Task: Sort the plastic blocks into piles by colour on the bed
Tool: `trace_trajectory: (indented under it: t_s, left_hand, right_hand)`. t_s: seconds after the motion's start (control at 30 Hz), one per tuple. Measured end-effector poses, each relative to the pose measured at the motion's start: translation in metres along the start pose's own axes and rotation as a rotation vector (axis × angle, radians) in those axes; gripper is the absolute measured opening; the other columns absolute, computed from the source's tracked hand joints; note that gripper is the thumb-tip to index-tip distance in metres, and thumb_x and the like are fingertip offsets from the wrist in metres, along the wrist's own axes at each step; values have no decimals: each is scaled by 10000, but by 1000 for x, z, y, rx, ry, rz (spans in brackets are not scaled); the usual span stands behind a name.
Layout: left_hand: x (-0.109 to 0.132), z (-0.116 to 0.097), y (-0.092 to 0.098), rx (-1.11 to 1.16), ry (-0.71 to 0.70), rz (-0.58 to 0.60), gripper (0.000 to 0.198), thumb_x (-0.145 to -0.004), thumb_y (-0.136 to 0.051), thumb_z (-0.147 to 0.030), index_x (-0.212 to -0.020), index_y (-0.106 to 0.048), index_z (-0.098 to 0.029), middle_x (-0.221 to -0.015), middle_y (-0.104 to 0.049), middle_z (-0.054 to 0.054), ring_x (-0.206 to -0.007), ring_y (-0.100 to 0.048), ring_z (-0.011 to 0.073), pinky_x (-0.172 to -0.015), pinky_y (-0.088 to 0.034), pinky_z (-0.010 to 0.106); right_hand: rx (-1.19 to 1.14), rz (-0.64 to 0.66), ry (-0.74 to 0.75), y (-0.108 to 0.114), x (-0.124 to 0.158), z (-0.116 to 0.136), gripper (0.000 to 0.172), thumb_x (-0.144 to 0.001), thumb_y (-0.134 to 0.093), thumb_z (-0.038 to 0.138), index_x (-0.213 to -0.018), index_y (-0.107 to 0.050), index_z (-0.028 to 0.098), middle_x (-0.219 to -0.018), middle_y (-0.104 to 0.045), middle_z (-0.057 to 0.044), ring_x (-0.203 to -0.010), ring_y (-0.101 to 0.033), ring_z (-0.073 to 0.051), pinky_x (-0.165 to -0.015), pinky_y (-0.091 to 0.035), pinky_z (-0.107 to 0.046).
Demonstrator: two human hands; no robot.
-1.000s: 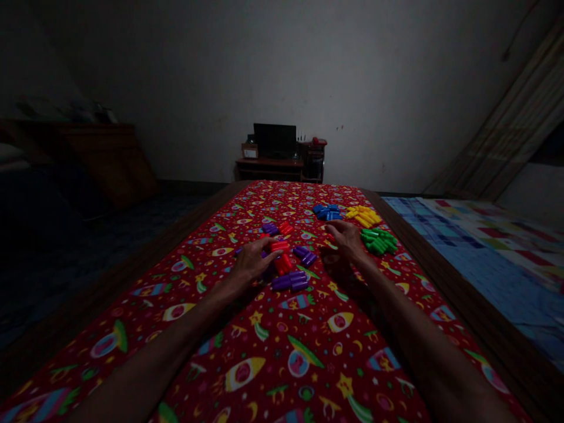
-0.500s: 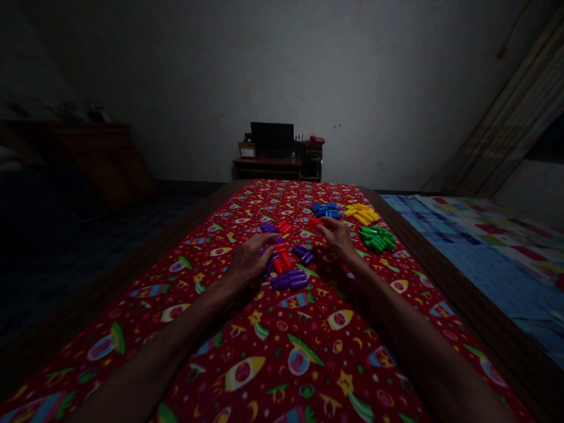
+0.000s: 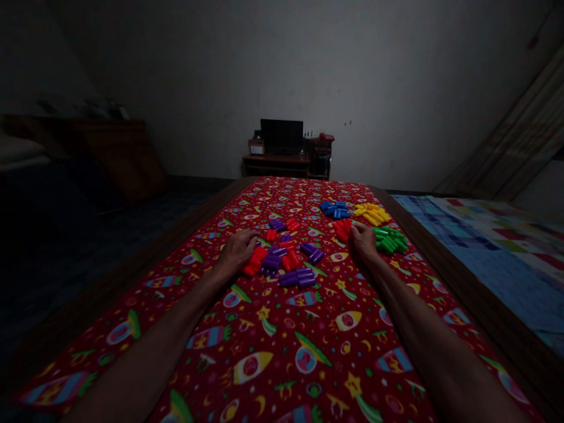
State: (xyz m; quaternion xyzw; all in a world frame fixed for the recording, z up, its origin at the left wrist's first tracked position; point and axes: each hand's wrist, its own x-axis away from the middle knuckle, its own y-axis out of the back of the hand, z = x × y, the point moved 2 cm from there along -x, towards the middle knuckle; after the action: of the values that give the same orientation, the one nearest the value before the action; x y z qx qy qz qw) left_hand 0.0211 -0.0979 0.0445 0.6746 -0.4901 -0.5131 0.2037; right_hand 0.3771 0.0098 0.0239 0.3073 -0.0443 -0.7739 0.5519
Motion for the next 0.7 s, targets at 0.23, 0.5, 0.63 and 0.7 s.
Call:
trace_trajectory:
  t_s: [0.23,0.5,0.63,0.7]
  left_hand:
    - [-3,5,-3,36,97,116,383,-814,-416,-403,-929,-719,-199,-998,-733,91,-935,-662,242,-867,-502,331]
    - [-5,5,8,305,141,369,438,-601,-647,-527,-873,-732,-194,-898,-739,70,-812,-673,248,-691,-545,332]
    - [-5,8,3,352,176,344,400,-639,-615,-523,-824,-732,-188,-784,-730,53,-713,-668,229,-632,-541,327]
    - [-6,8,1,342,176,278,407,-652,-607,-538,-819,-729,-188,-795,-731,53,-734,-673,236,-660,-547,337]
  right_hand:
    - [120,-6,86,-2,6,1,389,-804,-397,378,-739,-690,130,-719,-693,-114,-709,-618,-250,-721,-467,-353]
    - [20,-101,132,-1,13,27,381,-824,-445,350,-996,-708,134,-892,-728,-114,-812,-646,-242,-784,-485,-362]
    - [-3,175,344,-19,36,73,296,-863,-479,306,-960,-724,174,-896,-729,-88,-798,-655,-208,-733,-490,-297]
    - [55,364,506,-35,51,97,278,-867,-493,241,-1020,-711,161,-991,-715,-109,-853,-650,-201,-751,-476,-280]
